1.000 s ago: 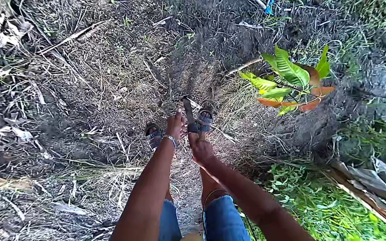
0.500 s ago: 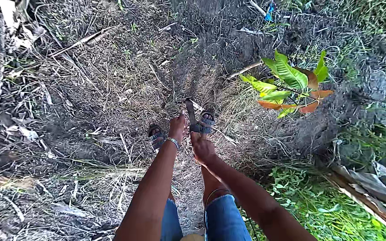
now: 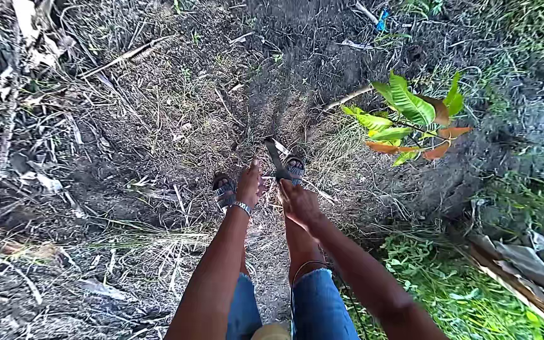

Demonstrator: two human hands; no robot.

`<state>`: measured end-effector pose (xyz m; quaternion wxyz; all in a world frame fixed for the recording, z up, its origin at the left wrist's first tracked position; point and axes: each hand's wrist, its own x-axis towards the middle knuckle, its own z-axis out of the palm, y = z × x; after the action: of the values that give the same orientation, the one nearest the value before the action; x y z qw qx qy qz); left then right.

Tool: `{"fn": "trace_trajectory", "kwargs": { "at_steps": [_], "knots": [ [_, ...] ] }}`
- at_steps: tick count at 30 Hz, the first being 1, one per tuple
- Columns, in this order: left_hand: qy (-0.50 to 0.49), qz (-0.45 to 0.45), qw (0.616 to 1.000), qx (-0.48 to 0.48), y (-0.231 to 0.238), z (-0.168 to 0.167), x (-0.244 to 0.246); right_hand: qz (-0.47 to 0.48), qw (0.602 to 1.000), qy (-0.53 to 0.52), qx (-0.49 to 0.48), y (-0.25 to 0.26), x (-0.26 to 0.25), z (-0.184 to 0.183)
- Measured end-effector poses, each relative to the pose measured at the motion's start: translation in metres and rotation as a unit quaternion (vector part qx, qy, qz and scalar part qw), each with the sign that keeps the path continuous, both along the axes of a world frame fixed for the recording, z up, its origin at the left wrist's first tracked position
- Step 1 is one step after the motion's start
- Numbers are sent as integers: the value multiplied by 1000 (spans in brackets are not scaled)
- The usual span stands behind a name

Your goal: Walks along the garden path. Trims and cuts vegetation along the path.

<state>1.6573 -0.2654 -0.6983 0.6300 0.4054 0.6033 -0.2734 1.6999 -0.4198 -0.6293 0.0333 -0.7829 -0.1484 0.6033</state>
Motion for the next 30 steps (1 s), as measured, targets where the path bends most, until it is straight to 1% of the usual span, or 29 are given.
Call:
{"fn": "trace_trajectory", "kwargs": {
  "at_steps": [4, 6, 7, 9, 10, 13, 14, 15, 17, 21, 23, 25, 26, 28, 29, 30],
  "knots": [
    [4, 28, 1000, 8, 9, 26, -14, -64, 997, 14, -27, -33, 22, 42],
    [-3, 35, 999, 4, 11, 34, -23, -113, 993, 12, -17, -49, 28, 52],
    [-1, 38, 999, 3, 11, 37, -26, -140, 990, 11, -8, -55, 30, 51],
    [1, 46, 999, 3, 8, 47, -29, -183, 983, 5, 16, -61, 33, 37],
    [-1, 53, 999, 2, 6, 51, -30, -190, 982, 7, 24, -59, 36, 25],
    [-1, 70, 998, -3, -5, 58, -27, -153, 987, 40, 17, -43, 53, -21],
    [1, 72, 997, -6, -10, 60, -26, -139, 989, 46, 15, -37, 57, -30],
    [-1, 74, 997, -9, -13, 60, -24, -129, 990, 44, 18, -31, 58, -31],
    [-9, 76, 997, -15, -17, 61, -22, -137, 989, 38, 27, -28, 54, -22],
    [1, 84, 996, -20, -28, 61, -20, -171, 985, 27, 19, -52, 30, 3],
    [-4, 89, 996, -19, -28, 61, -18, -205, 978, 0, 37, -63, 23, 12],
    [-14, 92, 995, -26, -27, 63, -19, -270, 961, -17, 62, -72, 24, 18],
    [-15, 90, 995, -31, -26, 64, -20, -307, 949, -18, 73, -74, 26, 17],
    [-16, 84, 996, -38, -24, 64, -23, -369, 926, -16, 77, -76, 29, -2],
    [-17, 81, 996, -38, -24, 64, -23, -388, 919, -8, 71, -75, 31, -17],
    [-15, 81, 996, -37, -25, 64, -24, -385, 921, -1, 62, -72, 34, -30]
  ]
}}
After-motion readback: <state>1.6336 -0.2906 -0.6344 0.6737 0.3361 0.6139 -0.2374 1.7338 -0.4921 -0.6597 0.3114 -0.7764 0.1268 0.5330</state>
